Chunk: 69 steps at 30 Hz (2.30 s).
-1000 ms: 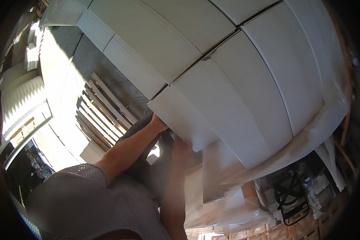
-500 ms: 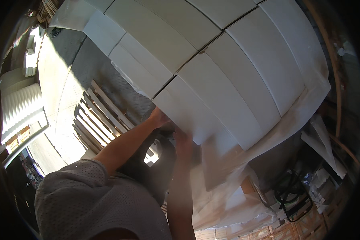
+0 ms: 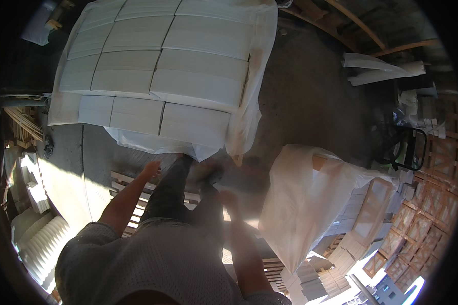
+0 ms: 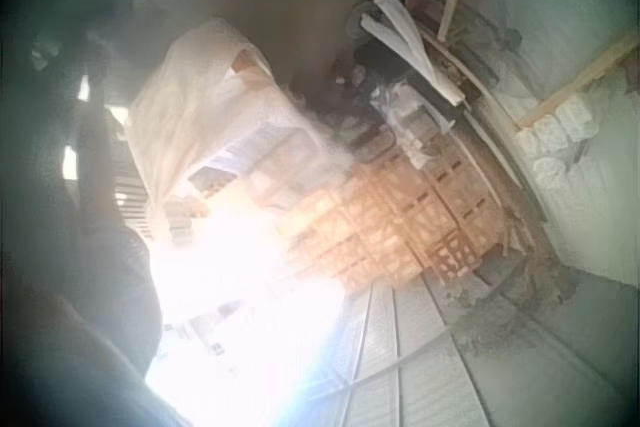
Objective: The person repeatedly picks up white rectangular blocks from a wooden pallet and stacks them onto a larger wrapped pallet. The action is performed by hand without tools, moving between the two pallets in a repetitive cycle.
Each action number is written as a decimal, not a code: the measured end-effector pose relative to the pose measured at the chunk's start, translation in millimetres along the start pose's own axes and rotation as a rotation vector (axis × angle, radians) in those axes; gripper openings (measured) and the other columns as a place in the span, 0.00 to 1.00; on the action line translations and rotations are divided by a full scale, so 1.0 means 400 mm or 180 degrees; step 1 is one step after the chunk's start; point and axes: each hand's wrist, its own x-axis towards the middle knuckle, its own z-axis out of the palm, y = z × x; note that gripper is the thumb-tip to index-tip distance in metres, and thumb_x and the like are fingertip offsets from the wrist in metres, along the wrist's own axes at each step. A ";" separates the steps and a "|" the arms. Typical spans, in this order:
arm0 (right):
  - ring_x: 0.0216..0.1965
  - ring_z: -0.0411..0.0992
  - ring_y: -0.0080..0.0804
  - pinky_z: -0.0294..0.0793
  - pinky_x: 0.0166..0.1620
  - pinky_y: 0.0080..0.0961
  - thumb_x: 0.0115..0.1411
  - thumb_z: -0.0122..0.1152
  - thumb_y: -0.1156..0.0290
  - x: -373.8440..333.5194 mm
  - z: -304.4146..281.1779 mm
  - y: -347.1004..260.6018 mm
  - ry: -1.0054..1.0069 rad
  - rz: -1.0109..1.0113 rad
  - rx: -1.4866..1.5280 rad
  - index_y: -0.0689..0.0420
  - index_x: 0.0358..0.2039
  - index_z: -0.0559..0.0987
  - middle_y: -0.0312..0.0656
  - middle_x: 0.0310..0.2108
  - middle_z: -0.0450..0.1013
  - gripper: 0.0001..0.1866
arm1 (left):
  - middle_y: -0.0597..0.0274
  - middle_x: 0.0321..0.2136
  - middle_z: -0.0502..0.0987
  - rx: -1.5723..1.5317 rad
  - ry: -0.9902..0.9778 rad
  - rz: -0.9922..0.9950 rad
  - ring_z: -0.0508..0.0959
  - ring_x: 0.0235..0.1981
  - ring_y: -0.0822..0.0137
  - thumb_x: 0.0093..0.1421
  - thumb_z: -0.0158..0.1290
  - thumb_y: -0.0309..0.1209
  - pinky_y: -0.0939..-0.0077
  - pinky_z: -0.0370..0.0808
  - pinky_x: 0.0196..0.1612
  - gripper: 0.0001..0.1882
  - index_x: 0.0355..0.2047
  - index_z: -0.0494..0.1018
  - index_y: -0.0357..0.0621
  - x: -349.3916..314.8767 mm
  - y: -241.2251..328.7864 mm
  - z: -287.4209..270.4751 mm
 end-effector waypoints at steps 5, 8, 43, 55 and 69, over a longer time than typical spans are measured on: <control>0.36 0.78 0.39 0.78 0.36 0.32 0.61 0.54 0.64 -0.172 -0.104 0.039 0.1216 -0.0208 -0.0410 0.61 0.48 0.74 0.47 0.40 0.77 0.17 | 0.51 0.41 0.76 0.1814 -0.0231 0.1803 0.77 0.35 0.62 0.65 0.43 0.49 0.65 0.73 0.35 0.27 0.47 0.69 0.35 -0.044 0.119 0.001; 0.37 0.78 0.39 0.78 0.37 0.33 0.60 0.57 0.60 -0.258 -0.131 0.101 0.1616 -0.0257 -0.0405 0.60 0.48 0.74 0.46 0.41 0.77 0.20 | 0.52 0.41 0.76 0.0810 -0.0586 0.1873 0.77 0.35 0.63 0.65 0.43 0.49 0.66 0.73 0.34 0.27 0.49 0.69 0.35 -0.112 0.208 0.031; 0.29 0.74 0.27 0.73 0.31 0.28 0.61 0.55 0.62 -0.169 1.345 0.579 0.4664 0.0241 0.2456 0.62 0.34 0.80 0.40 0.30 0.77 0.15 | 0.46 0.68 0.46 0.5628 0.1981 0.5569 0.49 0.69 0.51 0.59 0.56 0.34 0.57 0.49 0.68 0.44 0.68 0.42 0.35 -0.360 0.998 0.056; 0.22 0.74 0.30 0.72 0.26 0.30 0.59 0.54 0.61 0.234 2.052 0.893 0.5354 0.0987 0.3340 0.57 0.29 0.79 0.38 0.22 0.74 0.12 | 0.40 0.62 0.56 0.6596 0.0283 0.5324 0.57 0.64 0.47 0.63 0.49 0.38 0.57 0.62 0.63 0.33 0.60 0.55 0.25 -0.422 0.684 0.172; 0.23 0.70 0.28 0.69 0.24 0.27 0.60 0.54 0.67 0.000 1.934 0.632 0.5181 -0.0575 0.6302 0.57 0.28 0.74 0.38 0.25 0.70 0.08 | 0.39 0.45 0.74 0.7425 -0.2302 0.2783 0.74 0.47 0.45 0.61 0.46 0.44 0.55 0.70 0.48 0.24 0.46 0.72 0.35 -0.391 0.142 0.395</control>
